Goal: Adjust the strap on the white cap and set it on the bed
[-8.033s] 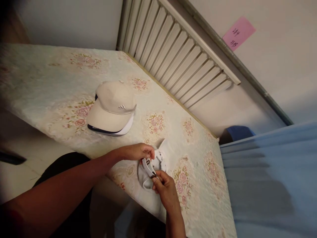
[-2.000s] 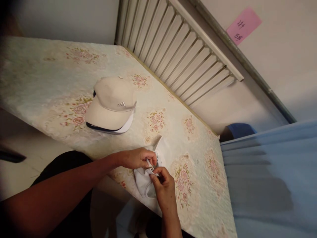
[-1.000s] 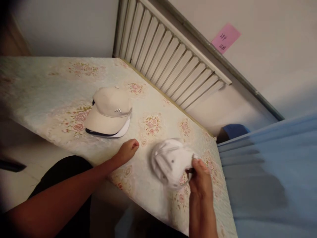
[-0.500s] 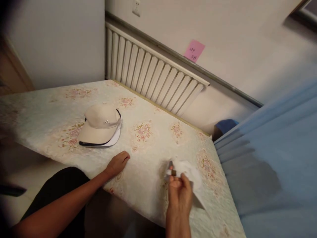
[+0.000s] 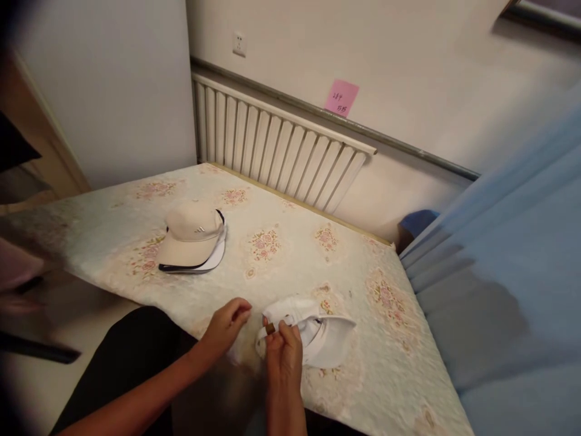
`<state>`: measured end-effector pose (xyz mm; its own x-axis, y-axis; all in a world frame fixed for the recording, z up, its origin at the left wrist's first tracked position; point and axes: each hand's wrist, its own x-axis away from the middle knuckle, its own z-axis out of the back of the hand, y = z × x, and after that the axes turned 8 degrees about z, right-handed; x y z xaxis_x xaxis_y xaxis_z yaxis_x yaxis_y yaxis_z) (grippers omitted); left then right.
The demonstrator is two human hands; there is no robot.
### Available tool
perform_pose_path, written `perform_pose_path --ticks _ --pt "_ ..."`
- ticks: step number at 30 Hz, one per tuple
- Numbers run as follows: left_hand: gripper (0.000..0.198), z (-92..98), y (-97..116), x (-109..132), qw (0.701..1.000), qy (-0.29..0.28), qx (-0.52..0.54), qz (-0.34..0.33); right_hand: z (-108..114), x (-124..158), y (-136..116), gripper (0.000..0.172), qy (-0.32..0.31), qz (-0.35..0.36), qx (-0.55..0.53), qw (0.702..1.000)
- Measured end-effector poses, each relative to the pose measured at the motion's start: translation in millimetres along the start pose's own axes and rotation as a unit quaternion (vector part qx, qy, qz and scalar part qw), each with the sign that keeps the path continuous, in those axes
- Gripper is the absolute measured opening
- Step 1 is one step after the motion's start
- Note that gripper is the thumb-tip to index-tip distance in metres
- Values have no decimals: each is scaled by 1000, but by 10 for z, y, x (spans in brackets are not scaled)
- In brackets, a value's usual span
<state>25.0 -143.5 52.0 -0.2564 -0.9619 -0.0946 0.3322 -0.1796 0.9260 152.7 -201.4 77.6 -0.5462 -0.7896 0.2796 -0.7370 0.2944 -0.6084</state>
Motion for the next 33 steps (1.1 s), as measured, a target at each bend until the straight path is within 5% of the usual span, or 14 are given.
perform_pose_path --ticks 7,16,22,33 --pt "12 -163 90 358 993 -17 -93 -71 157 39 245 27 -45 -10 99 994" --pt "11 -232 74 330 982 11 -162 -91 139 113 341 18 -74 -28 151 985" --pt "10 -281 18 214 982 0 -181 -47 176 100 315 15 -119 -30 151 981" --pt "17 -277 -40 160 994 -81 -24 62 311 -52 230 14 -143 -22 92 985"
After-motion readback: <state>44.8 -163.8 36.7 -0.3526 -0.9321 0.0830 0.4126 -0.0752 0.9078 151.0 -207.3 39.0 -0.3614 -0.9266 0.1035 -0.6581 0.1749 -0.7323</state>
